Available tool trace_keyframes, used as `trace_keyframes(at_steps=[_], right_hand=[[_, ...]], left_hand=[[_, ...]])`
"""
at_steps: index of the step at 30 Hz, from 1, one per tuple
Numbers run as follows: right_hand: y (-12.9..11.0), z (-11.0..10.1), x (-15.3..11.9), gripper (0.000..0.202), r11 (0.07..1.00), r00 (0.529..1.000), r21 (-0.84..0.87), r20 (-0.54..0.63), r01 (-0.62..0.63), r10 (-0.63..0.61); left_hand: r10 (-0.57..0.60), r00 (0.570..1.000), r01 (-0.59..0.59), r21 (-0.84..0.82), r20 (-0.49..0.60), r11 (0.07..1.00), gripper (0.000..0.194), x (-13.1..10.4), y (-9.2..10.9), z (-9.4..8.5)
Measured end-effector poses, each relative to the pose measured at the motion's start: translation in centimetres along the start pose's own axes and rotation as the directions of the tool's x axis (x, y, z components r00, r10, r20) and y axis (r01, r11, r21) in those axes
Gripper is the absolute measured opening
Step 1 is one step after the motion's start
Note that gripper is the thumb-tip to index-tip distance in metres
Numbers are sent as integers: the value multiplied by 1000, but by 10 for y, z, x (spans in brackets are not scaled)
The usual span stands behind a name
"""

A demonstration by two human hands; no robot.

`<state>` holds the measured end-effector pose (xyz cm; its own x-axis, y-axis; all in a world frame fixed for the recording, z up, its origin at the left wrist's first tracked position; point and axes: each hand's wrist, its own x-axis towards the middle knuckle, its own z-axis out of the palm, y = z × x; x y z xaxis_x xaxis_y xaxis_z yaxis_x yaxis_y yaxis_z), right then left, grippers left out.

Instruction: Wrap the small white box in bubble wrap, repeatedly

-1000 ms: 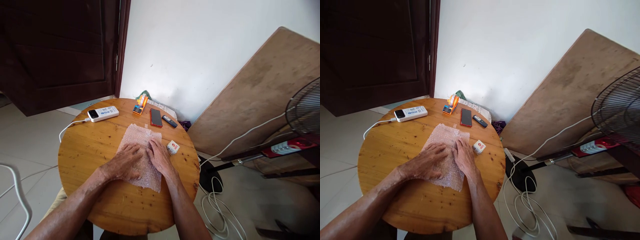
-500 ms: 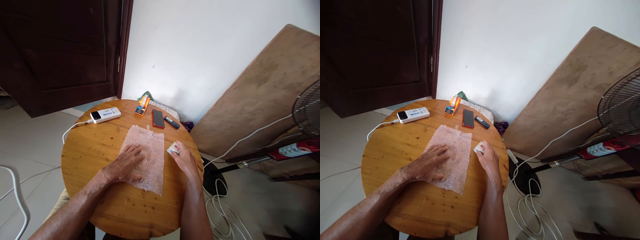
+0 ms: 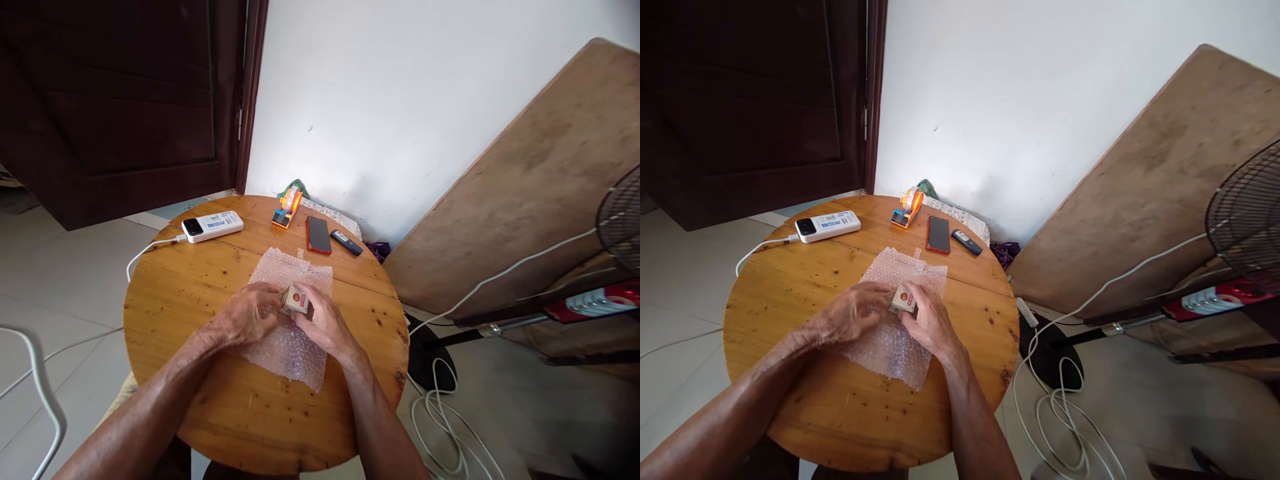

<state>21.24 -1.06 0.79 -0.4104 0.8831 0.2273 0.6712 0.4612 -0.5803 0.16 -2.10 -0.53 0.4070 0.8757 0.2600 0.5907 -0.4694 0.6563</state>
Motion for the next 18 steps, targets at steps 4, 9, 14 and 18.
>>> trace_keyframes(at_steps=[4, 9, 14, 18], right_hand=[[4, -1, 0, 59, 999, 998, -23, 53, -29, 30], [7, -4, -3, 67, 999, 997, 15, 75, -34, 33], [9, -4, -2, 60, 997, 993, -30, 93, -70, 73], [7, -5, -2, 53, 999, 995, -7, 83, -51, 51]], left_hand=[[-249, 954, 249, -20, -166, 968, 21, 6, -10, -7], [-194, 971, 205, 65, -142, 977, 22, 8, -13, 0], [-163, 983, 173, 132, -81, 976, 23, 7, -11, 3], [-97, 993, 107, 189, -61, 976, 21, 6, -11, 4]])
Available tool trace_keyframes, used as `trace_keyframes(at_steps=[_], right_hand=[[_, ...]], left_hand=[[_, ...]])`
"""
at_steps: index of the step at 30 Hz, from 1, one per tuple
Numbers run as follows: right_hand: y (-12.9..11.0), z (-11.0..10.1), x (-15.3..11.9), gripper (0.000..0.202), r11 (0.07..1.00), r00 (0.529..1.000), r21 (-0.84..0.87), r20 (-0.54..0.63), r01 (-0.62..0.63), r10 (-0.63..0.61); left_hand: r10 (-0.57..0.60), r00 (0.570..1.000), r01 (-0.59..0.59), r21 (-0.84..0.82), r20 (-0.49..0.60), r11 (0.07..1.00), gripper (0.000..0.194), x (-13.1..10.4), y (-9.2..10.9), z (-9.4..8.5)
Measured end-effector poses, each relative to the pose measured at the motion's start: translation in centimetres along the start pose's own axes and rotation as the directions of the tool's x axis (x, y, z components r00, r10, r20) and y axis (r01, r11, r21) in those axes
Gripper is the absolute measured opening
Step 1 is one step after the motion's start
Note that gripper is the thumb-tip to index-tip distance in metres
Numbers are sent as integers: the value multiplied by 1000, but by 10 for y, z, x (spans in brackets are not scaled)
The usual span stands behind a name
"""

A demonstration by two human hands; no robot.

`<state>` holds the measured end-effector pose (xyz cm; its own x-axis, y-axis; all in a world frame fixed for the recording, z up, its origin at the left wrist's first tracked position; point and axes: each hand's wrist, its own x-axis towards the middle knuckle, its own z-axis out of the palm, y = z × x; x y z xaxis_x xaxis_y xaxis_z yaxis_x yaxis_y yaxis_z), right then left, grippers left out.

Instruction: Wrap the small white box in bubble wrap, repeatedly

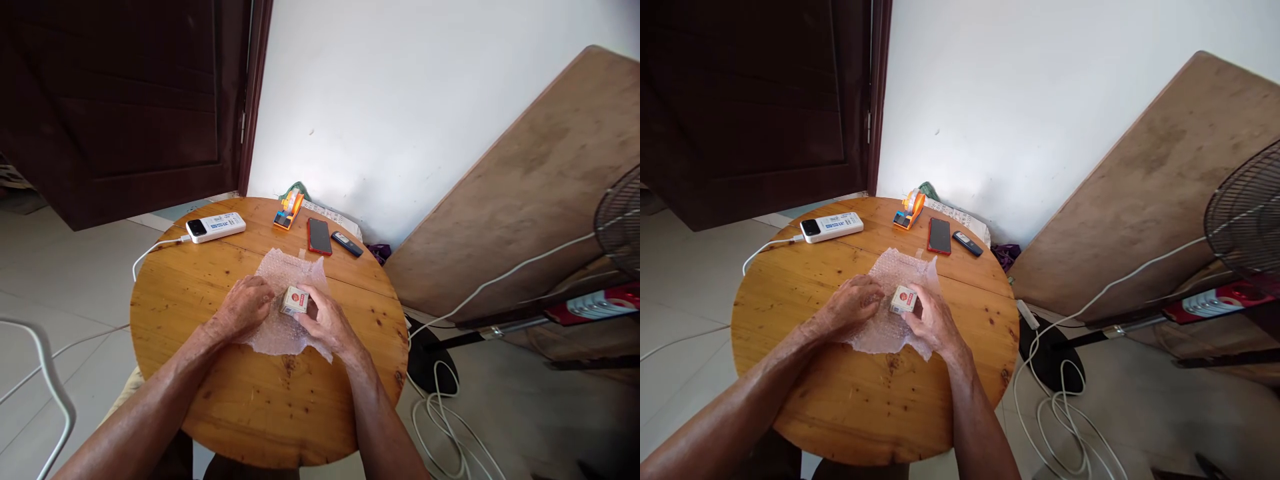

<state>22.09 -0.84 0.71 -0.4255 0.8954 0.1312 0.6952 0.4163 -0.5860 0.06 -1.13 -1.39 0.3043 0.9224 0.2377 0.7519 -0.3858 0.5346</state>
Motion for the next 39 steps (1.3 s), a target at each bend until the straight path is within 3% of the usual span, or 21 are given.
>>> trace_keyframes(at_steps=[16, 22, 27, 29, 34, 39], right_hand=[[-3, -2, -3, 67, 998, 997, 64, 77, 6, -11], [-1, -8, -5, 63, 987, 995, 158, 100, -7, -9], [-1, -13, -8, 50, 955, 995, 288, 85, -78, 55], [1, -15, -7, 43, 940, 995, 326, 60, -96, 80], [7, -18, -4, 41, 938, 995, 334, -3, -89, 95], [3, -18, -3, 40, 939, 996, 334, 0, -84, 89]], left_hand=[[51, 998, -54, 80, 45, 995, 19, 1, -3, 3], [17, 996, -22, -60, -85, 998, 20, -3, 5, -3], [231, 971, -239, -291, -61, 926, 10, -8, 22, -26], [289, 957, -278, -342, -18, 898, 18, -10, 26, -32], [297, 951, -274, -211, 86, 938, 38, -13, 19, -29], [287, 956, -277, -128, 67, 952, 15, -14, 17, -24]])
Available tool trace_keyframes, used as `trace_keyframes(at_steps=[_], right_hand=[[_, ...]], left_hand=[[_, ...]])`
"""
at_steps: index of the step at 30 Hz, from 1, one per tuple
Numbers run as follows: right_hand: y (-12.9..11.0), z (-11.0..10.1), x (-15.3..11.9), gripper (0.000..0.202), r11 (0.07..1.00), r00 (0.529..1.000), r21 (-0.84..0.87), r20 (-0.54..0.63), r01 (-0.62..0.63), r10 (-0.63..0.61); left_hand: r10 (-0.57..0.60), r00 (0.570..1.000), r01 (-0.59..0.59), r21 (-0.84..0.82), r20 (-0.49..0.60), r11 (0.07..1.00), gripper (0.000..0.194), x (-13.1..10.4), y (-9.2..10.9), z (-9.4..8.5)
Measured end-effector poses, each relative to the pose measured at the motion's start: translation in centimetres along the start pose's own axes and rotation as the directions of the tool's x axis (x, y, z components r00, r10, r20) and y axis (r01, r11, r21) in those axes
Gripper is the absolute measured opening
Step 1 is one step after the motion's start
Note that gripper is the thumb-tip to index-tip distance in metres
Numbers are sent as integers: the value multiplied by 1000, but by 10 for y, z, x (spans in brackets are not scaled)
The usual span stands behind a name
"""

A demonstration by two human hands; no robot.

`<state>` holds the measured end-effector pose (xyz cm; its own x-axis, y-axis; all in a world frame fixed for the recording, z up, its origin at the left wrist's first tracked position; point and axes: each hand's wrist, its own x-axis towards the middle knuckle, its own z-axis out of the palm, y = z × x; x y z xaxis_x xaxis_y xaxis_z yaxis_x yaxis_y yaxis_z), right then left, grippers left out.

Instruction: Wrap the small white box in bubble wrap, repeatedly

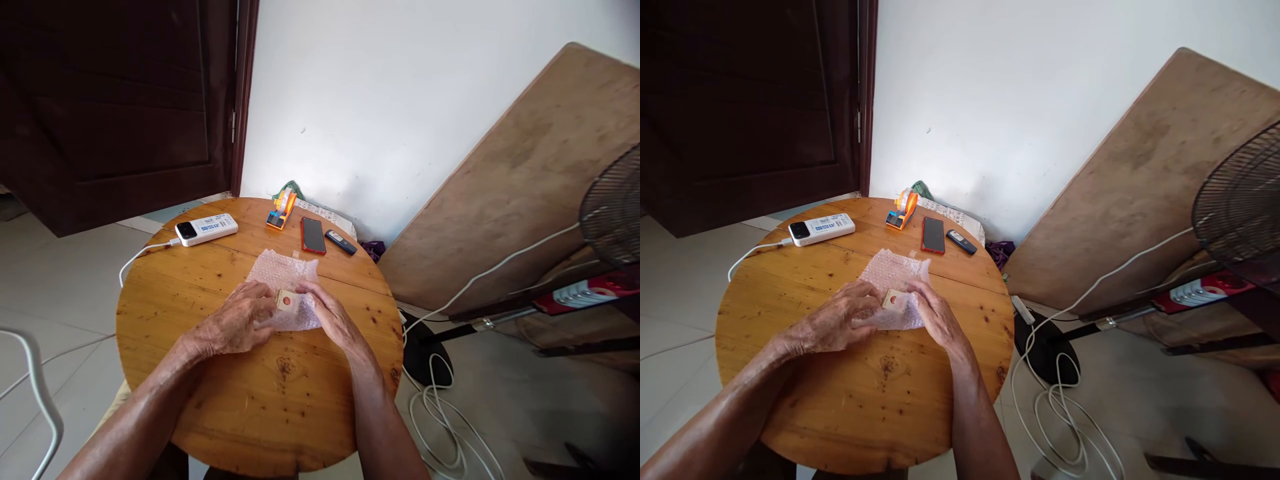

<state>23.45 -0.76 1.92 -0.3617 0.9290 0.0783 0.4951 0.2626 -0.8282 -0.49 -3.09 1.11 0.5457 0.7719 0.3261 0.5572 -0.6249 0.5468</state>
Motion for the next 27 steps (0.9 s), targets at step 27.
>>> trace_keyframes(at_steps=[27], right_hand=[[0, -3, 2, 22, 957, 964, 178, -88, -231, 249]], left_hand=[[-254, 950, 160, -415, -181, 896, 8, 24, 3, 30]])
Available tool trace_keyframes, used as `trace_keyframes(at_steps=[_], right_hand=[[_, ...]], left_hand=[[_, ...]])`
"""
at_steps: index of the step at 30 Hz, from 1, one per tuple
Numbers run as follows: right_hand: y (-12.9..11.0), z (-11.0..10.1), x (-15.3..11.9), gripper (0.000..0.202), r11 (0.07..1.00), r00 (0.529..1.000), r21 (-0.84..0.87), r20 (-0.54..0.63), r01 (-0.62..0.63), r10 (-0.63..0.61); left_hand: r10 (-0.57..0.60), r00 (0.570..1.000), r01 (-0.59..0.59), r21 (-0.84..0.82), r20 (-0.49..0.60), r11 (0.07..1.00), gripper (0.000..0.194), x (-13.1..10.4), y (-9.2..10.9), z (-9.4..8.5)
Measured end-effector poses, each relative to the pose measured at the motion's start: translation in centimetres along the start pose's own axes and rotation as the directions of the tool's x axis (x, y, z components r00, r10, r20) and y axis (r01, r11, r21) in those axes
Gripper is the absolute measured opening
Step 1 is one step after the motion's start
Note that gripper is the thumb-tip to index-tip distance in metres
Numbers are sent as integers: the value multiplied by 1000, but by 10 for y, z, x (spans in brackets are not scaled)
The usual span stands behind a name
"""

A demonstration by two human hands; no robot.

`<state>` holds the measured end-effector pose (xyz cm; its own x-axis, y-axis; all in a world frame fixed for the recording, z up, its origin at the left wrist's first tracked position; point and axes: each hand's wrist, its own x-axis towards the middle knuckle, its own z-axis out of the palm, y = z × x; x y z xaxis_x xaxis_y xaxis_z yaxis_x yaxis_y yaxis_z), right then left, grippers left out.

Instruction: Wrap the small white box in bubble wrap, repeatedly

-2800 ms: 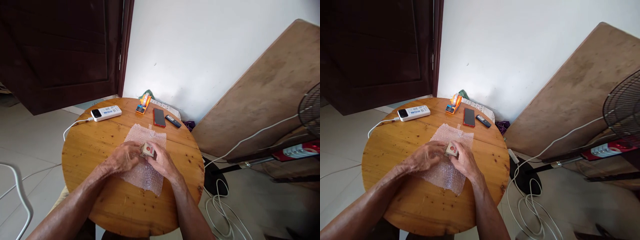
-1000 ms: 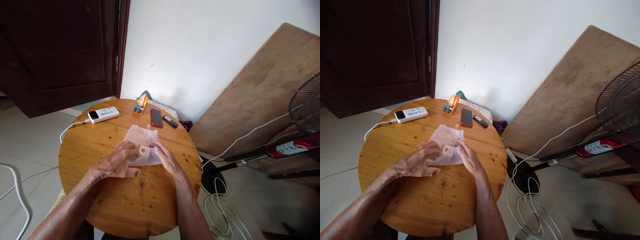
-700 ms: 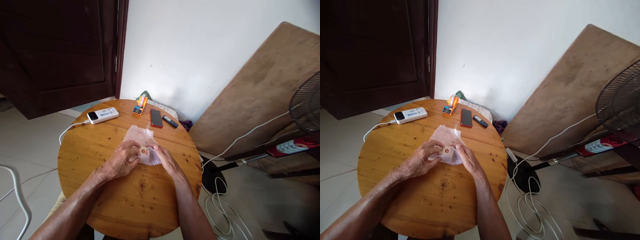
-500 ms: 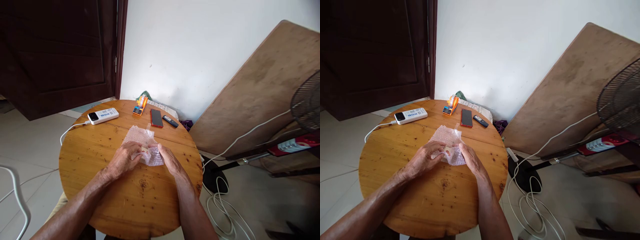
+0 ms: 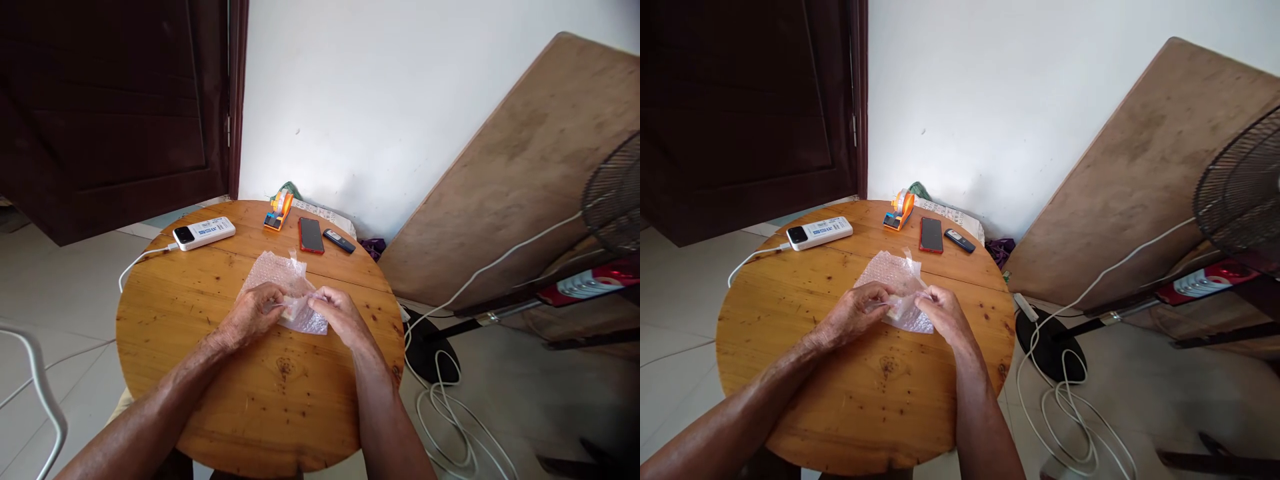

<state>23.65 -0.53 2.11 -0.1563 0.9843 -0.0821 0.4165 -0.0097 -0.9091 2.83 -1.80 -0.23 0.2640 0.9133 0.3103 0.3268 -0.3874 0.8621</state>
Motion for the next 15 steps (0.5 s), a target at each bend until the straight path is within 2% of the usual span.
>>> trace_keyframes(at_steps=[2, 6, 15], right_hand=[[0, -1, 0, 22, 996, 1000, -91, -26, 5, -7], [3, -1, 0, 23, 975, 999, -218, -2, 42, -43], [2, 4, -2, 19, 953, 995, -289, -28, 88, -101]], left_hand=[[13, 1000, -13, 3, -1, 1000, 7, 1, 0, -1], [-11, 1000, 11, 9, 10, 1000, 6, 1, -1, -3], [-99, 994, 100, -21, 41, 995, 7, -3, 0, -5]])
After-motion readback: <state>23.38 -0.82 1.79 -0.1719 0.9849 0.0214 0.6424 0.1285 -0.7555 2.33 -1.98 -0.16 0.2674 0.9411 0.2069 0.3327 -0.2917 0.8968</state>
